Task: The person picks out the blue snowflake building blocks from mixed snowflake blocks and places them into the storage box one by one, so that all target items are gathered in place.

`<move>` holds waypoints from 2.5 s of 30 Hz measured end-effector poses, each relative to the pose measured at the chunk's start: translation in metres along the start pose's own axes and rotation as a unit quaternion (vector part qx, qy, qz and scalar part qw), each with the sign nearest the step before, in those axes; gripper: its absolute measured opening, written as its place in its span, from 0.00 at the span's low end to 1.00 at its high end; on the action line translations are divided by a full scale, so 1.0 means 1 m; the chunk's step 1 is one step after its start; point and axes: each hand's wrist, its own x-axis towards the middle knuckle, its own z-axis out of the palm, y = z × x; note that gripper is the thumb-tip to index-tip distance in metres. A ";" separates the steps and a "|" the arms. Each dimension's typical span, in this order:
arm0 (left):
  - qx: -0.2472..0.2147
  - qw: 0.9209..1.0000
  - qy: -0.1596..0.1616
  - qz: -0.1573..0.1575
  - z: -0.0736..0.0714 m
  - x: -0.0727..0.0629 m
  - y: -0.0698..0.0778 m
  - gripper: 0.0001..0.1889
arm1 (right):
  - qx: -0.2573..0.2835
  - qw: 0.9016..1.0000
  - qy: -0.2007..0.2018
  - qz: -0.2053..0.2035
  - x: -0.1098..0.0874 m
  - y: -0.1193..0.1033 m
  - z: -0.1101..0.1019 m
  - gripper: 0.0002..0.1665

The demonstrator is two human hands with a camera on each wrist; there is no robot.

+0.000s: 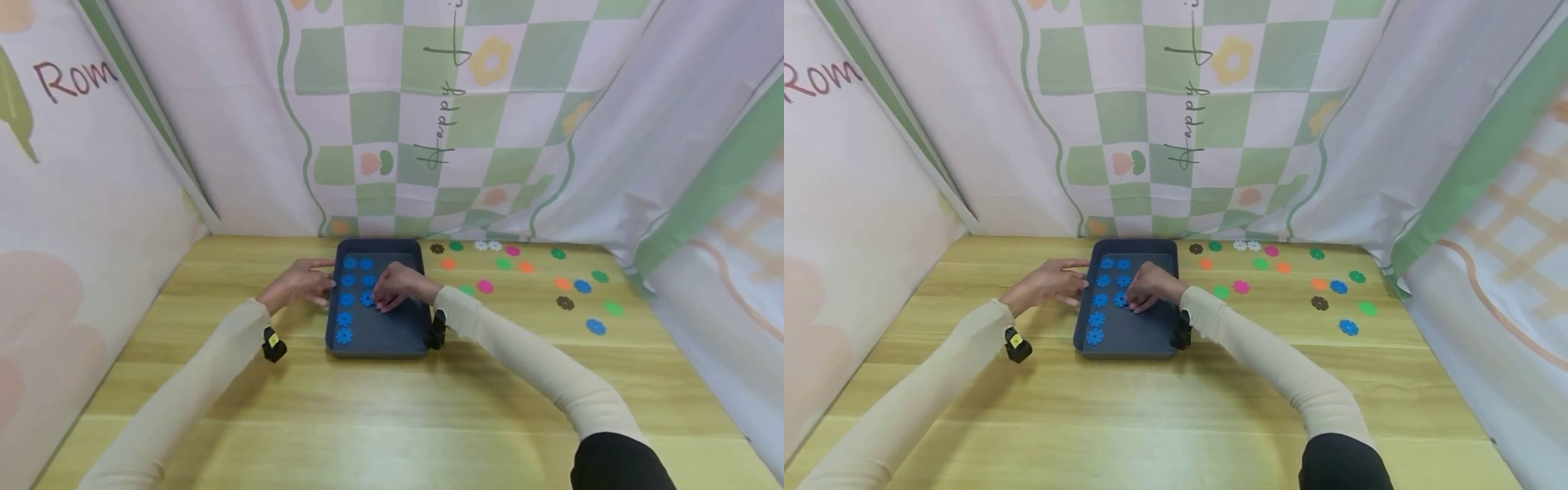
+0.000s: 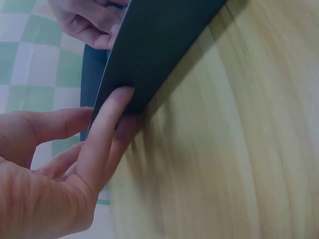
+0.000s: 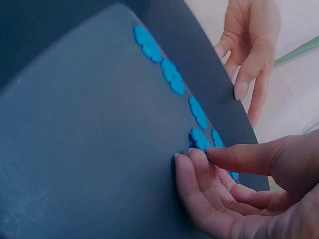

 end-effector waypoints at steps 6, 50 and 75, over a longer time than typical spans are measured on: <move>0.005 1.000 0.010 0.007 -0.002 -0.004 0.004 0.35 | -0.009 1.000 -0.001 -0.023 -0.005 -0.003 -0.001 0.10; -0.037 0.999 -0.006 0.014 0.000 -0.006 -0.007 0.32 | -0.019 0.947 0.251 -0.200 -0.062 0.089 -0.103 0.15; -0.026 0.999 -0.031 0.014 -0.004 -0.006 -0.006 0.32 | -0.349 0.888 0.269 -0.135 -0.167 0.165 -0.219 0.06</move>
